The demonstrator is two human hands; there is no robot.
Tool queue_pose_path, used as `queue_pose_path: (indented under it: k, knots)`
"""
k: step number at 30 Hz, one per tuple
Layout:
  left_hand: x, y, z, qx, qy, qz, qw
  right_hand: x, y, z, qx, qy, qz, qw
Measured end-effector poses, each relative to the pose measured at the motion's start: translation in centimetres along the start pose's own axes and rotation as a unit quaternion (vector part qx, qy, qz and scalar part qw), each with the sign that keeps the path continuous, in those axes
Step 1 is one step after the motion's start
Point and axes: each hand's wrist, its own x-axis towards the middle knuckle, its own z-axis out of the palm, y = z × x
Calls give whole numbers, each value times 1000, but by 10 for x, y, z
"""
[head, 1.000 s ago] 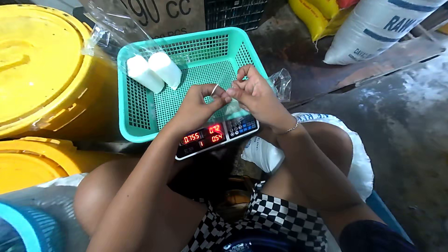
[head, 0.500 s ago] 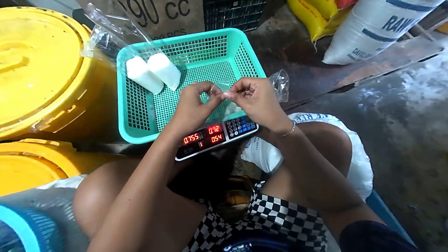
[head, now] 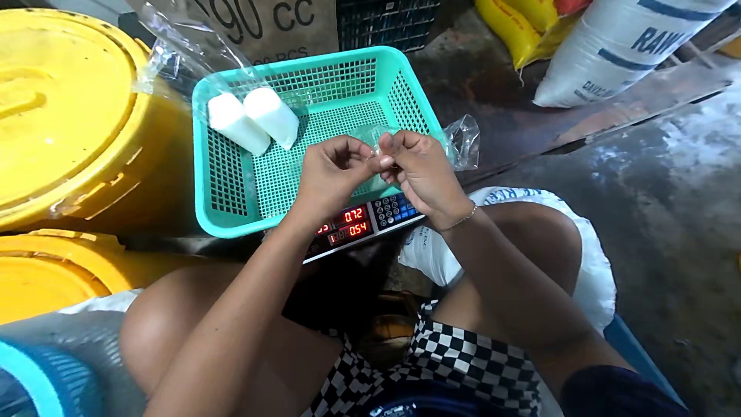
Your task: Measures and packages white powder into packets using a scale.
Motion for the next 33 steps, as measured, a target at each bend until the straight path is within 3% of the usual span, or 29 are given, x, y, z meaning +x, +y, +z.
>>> queue_pose_path:
  k: [3,6,9,11,13,17,22,26,33]
  knots:
    - [2,4,-6,24,5,16,1000,2,-2,-3,-39,7,-17,999]
    - [2,7,-7,36,59,2,998,3,-3,-4,-142,19,-86,986]
    - [3,5,-7,73,141,13,987,2,-1,-4,-279,59,-162,945]
    - [3,6,-14,142,159,61,975,2,1,-7,-328,84,-202,919]
    - [3,10,-16,171,145,98,970,1,-5,-9,-303,61,-160,938]
    - [1,8,-6,110,123,144,976,0,-21,-5,-151,-3,20,988]
    - [-2,8,-2,91,105,106,985,1,-17,-9,-101,11,-37,994]
    - [-4,15,-5,150,30,9,988,4,-15,-14,-196,1,-127,972]
    - [-3,12,-6,154,22,-10,988,1,-18,-11,-184,-58,-87,977]
